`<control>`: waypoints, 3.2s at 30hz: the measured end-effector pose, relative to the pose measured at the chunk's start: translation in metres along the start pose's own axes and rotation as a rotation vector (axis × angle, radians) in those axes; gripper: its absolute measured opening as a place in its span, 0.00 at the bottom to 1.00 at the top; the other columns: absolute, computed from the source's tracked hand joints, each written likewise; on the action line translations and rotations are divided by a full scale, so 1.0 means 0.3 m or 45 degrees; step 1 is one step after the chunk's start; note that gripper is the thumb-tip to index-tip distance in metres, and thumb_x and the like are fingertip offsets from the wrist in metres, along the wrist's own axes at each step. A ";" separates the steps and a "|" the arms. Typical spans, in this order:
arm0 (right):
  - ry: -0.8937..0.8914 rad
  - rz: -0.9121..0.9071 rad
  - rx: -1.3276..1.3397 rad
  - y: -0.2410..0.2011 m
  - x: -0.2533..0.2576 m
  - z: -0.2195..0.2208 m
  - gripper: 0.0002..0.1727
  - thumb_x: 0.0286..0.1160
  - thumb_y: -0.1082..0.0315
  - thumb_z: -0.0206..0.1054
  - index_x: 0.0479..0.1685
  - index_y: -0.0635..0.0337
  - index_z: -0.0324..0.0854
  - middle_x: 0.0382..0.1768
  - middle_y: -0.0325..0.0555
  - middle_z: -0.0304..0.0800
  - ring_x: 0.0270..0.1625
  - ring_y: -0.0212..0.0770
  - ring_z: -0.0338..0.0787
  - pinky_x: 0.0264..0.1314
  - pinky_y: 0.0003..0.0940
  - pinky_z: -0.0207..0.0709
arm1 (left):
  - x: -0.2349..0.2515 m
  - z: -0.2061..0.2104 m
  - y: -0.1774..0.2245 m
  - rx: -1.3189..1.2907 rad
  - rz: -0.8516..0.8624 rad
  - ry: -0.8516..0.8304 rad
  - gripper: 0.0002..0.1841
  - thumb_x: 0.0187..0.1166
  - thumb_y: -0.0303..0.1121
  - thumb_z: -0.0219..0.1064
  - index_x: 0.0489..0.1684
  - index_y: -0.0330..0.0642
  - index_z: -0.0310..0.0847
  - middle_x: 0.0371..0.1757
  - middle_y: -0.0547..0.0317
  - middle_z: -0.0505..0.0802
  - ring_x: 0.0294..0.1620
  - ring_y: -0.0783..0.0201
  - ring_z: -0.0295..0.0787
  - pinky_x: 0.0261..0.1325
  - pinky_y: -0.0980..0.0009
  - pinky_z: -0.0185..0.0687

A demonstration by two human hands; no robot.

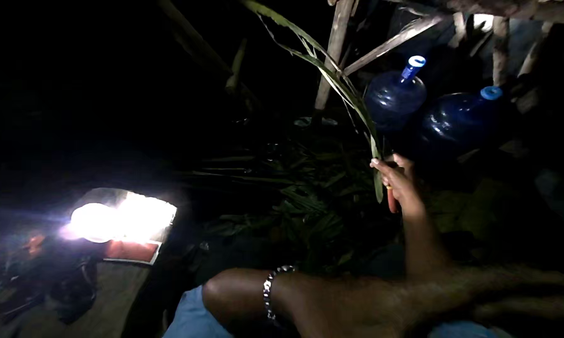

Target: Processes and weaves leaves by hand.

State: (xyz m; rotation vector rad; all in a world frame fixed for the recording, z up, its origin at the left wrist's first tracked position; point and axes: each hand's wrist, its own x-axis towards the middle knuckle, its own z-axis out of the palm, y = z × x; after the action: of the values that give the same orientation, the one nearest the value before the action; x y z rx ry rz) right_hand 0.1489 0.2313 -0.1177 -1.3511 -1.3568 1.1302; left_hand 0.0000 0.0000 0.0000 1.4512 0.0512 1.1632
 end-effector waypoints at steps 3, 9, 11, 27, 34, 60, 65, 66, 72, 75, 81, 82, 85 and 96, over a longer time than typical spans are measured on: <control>-0.169 0.076 0.055 -0.013 -0.024 0.041 0.06 0.77 0.75 0.69 0.46 0.63 0.78 0.25 0.37 0.82 0.13 0.23 0.65 0.15 0.18 0.62 | 0.046 -0.256 0.090 0.311 -0.278 0.543 0.32 0.84 0.47 0.59 0.83 0.33 0.67 0.74 0.51 0.84 0.68 0.65 0.83 0.70 0.66 0.79; -0.794 0.083 -0.348 -0.039 -0.045 0.117 0.17 0.79 0.66 0.71 0.58 0.69 0.79 0.34 0.39 0.86 0.28 0.25 0.80 0.35 0.23 0.78 | 0.022 -0.702 -0.011 0.569 -0.241 1.359 0.40 0.84 0.45 0.66 0.92 0.40 0.49 0.84 0.45 0.72 0.79 0.58 0.74 0.77 0.60 0.74; -0.961 0.024 -0.359 -0.013 -0.055 0.148 0.19 0.75 0.64 0.74 0.59 0.66 0.82 0.38 0.37 0.89 0.35 0.23 0.84 0.44 0.23 0.82 | 0.028 -0.773 -0.003 0.535 -0.137 1.261 0.25 0.90 0.41 0.58 0.79 0.35 0.63 0.67 0.47 0.85 0.63 0.62 0.85 0.66 0.63 0.83; -0.703 -0.066 -0.266 -0.044 -0.094 0.214 0.16 0.93 0.68 0.52 0.59 0.70 0.80 0.33 0.38 0.87 0.24 0.21 0.78 0.27 0.18 0.74 | -0.081 -0.785 0.060 1.795 -0.505 1.260 0.24 0.90 0.43 0.55 0.80 0.45 0.75 0.50 0.44 0.95 0.45 0.44 0.93 0.48 0.39 0.82; -0.929 -0.169 0.262 -0.018 -0.134 0.256 0.22 0.81 0.67 0.55 0.72 0.62 0.74 0.26 0.31 0.88 0.17 0.22 0.77 0.17 0.14 0.68 | -0.213 -0.762 -0.162 1.412 -1.226 0.869 0.36 0.90 0.63 0.45 0.76 0.42 0.78 0.53 0.34 0.93 0.57 0.37 0.90 0.63 0.35 0.80; -0.736 0.232 0.273 -0.018 -0.126 0.277 0.05 0.87 0.72 0.57 0.46 0.62 0.77 0.25 0.38 0.85 0.14 0.23 0.68 0.15 0.17 0.60 | -0.220 -0.774 -0.262 0.623 -0.907 0.782 0.12 0.89 0.32 0.57 0.50 0.32 0.84 0.28 0.66 0.83 0.20 0.77 0.73 0.25 0.79 0.73; -0.652 0.083 0.256 -0.030 -0.098 0.222 0.05 0.86 0.74 0.59 0.44 0.64 0.80 0.26 0.38 0.87 0.15 0.22 0.70 0.17 0.16 0.61 | -0.210 -0.776 -0.241 0.458 -0.965 0.728 0.11 0.90 0.33 0.57 0.51 0.36 0.83 0.25 0.68 0.84 0.17 0.78 0.71 0.20 0.82 0.67; -0.645 0.052 0.239 -0.027 -0.096 0.220 0.05 0.85 0.74 0.59 0.43 0.64 0.80 0.26 0.38 0.88 0.15 0.22 0.70 0.17 0.16 0.61 | -0.208 -0.776 -0.238 0.437 -0.978 0.722 0.11 0.90 0.34 0.57 0.52 0.37 0.83 0.26 0.68 0.84 0.17 0.78 0.71 0.20 0.82 0.67; -0.316 0.054 0.305 -0.041 -0.060 0.181 0.09 0.88 0.74 0.56 0.46 0.65 0.82 0.25 0.40 0.83 0.14 0.23 0.66 0.17 0.17 0.61 | -0.231 -0.782 -0.240 0.523 -0.981 0.711 0.10 0.89 0.32 0.57 0.46 0.36 0.82 0.25 0.68 0.84 0.18 0.78 0.74 0.22 0.81 0.71; -0.146 0.171 0.437 -0.058 -0.031 0.138 0.11 0.89 0.74 0.56 0.60 0.64 0.81 0.26 0.42 0.82 0.13 0.24 0.65 0.14 0.17 0.61 | -0.231 -0.791 -0.220 0.632 -0.926 0.682 0.10 0.88 0.31 0.58 0.45 0.36 0.84 0.25 0.69 0.85 0.19 0.77 0.76 0.24 0.80 0.75; 0.067 0.212 0.540 -0.053 0.020 0.049 0.13 0.91 0.71 0.54 0.67 0.55 0.76 0.27 0.39 0.80 0.12 0.25 0.64 0.12 0.17 0.61 | -0.271 -0.855 -0.201 0.794 -0.932 0.569 0.09 0.86 0.29 0.60 0.44 0.35 0.85 0.27 0.68 0.86 0.25 0.78 0.79 0.33 0.78 0.80; 0.082 0.209 0.538 -0.049 0.024 0.036 0.15 0.90 0.71 0.55 0.69 0.55 0.76 0.27 0.39 0.81 0.12 0.25 0.64 0.12 0.18 0.60 | -0.274 -0.859 -0.194 0.793 -0.955 0.556 0.09 0.86 0.29 0.60 0.43 0.36 0.85 0.28 0.68 0.86 0.25 0.78 0.80 0.34 0.79 0.80; 0.035 0.211 0.512 -0.041 0.016 0.035 0.18 0.90 0.72 0.55 0.74 0.54 0.74 0.27 0.40 0.80 0.13 0.26 0.65 0.14 0.20 0.61 | -0.277 -0.855 -0.184 0.817 -0.959 0.494 0.09 0.86 0.32 0.62 0.42 0.38 0.86 0.28 0.70 0.86 0.26 0.80 0.80 0.35 0.80 0.80; -0.120 0.316 0.564 -0.044 -0.011 0.114 0.16 0.90 0.72 0.55 0.71 0.56 0.76 0.29 0.41 0.83 0.13 0.25 0.65 0.13 0.18 0.60 | -0.283 -0.857 -0.177 0.770 -0.910 0.582 0.07 0.83 0.26 0.64 0.46 0.35 0.88 0.30 0.68 0.91 0.28 0.78 0.85 0.36 0.80 0.84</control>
State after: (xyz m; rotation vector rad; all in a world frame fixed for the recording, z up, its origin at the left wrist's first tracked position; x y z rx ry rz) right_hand 0.1127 0.2276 -0.1112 -1.1674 -0.9401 1.5710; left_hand -0.1799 0.1485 -0.1477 1.4442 1.2262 0.8709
